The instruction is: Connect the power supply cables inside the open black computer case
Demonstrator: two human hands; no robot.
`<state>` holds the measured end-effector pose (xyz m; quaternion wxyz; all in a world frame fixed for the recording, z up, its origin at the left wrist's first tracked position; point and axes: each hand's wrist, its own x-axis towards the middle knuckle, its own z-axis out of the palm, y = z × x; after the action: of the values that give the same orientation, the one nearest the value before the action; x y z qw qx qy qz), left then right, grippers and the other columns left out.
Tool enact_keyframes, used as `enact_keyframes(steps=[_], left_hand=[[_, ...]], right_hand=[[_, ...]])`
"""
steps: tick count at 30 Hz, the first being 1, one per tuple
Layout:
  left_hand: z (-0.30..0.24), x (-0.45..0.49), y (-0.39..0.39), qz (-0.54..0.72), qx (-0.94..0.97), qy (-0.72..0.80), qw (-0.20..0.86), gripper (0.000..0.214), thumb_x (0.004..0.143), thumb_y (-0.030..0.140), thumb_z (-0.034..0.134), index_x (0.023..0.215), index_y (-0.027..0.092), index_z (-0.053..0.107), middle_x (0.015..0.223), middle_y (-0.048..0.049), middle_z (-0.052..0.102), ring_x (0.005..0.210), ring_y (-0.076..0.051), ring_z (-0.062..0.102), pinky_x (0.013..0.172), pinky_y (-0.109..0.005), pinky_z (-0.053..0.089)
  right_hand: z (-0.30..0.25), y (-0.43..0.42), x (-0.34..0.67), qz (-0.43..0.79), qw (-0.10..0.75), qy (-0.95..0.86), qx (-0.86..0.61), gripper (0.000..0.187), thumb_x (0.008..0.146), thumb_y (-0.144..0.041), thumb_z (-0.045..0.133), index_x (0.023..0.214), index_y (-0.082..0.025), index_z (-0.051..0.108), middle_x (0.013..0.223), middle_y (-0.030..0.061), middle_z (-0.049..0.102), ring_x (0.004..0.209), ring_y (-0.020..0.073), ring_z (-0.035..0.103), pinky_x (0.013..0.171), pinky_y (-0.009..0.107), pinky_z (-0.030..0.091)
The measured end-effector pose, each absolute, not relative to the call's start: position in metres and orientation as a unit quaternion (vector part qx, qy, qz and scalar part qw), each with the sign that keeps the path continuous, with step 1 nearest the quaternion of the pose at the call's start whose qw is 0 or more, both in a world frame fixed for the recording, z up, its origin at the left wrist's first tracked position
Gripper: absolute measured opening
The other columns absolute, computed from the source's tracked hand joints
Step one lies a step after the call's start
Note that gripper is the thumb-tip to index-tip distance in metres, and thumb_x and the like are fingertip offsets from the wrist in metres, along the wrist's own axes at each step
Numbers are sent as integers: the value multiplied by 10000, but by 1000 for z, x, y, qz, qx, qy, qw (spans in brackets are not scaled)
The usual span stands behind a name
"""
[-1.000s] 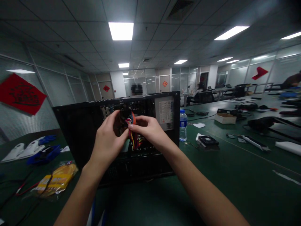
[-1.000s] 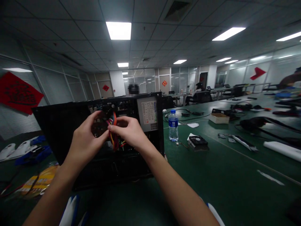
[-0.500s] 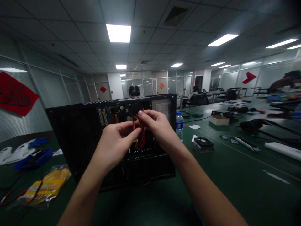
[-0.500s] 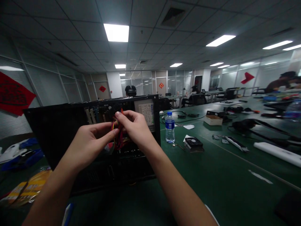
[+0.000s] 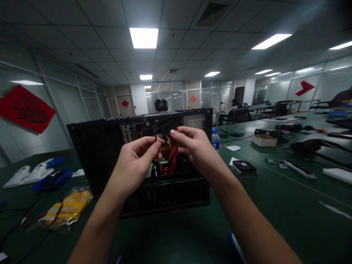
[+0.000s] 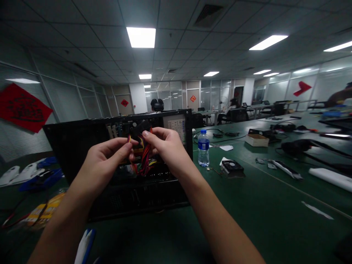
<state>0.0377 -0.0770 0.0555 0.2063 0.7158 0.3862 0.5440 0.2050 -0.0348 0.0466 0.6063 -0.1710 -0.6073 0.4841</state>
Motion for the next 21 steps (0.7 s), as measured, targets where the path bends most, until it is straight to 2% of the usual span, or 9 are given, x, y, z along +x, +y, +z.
enact_keyframes(steps=[6,9,12,16,21], left_hand=[[54,42,-86,546,723,417,67,338,861,411,632,1098,190,730,948,-56,755,784,-193,690,715,-271,552],[52,44,-91,523,729,438,-51,271,885,364,596,1038,205,753,946,-53,752,816,-199,684,741,-269,533],[53,44,-95,487,737,445,-145,241,898,317,560,939,203,768,849,-49,734,748,-180,662,690,-253,504],[55,45,-99,472,741,442,-179,237,895,284,548,919,200,769,822,-42,718,719,-163,649,668,-241,484],[56,46,-100,479,748,430,-162,225,882,289,568,905,206,776,857,-41,728,744,-163,655,681,-240,496]], right_hand=[[49,-44,203,498,601,-608,-146,331,635,-443,834,765,-165,708,768,27,703,694,140,647,627,266,561],[46,-45,198,509,600,-600,-143,337,604,-436,854,699,-164,679,736,15,693,686,145,652,656,292,581],[42,-43,194,517,601,-593,-141,347,598,-437,861,696,-163,671,717,12,690,670,146,654,667,303,589],[38,-39,193,519,599,-595,-132,351,620,-439,852,776,-163,699,768,28,712,701,156,671,679,308,592],[41,-40,200,505,581,-626,-123,343,643,-434,839,828,-172,719,806,29,721,730,160,674,676,304,588]])
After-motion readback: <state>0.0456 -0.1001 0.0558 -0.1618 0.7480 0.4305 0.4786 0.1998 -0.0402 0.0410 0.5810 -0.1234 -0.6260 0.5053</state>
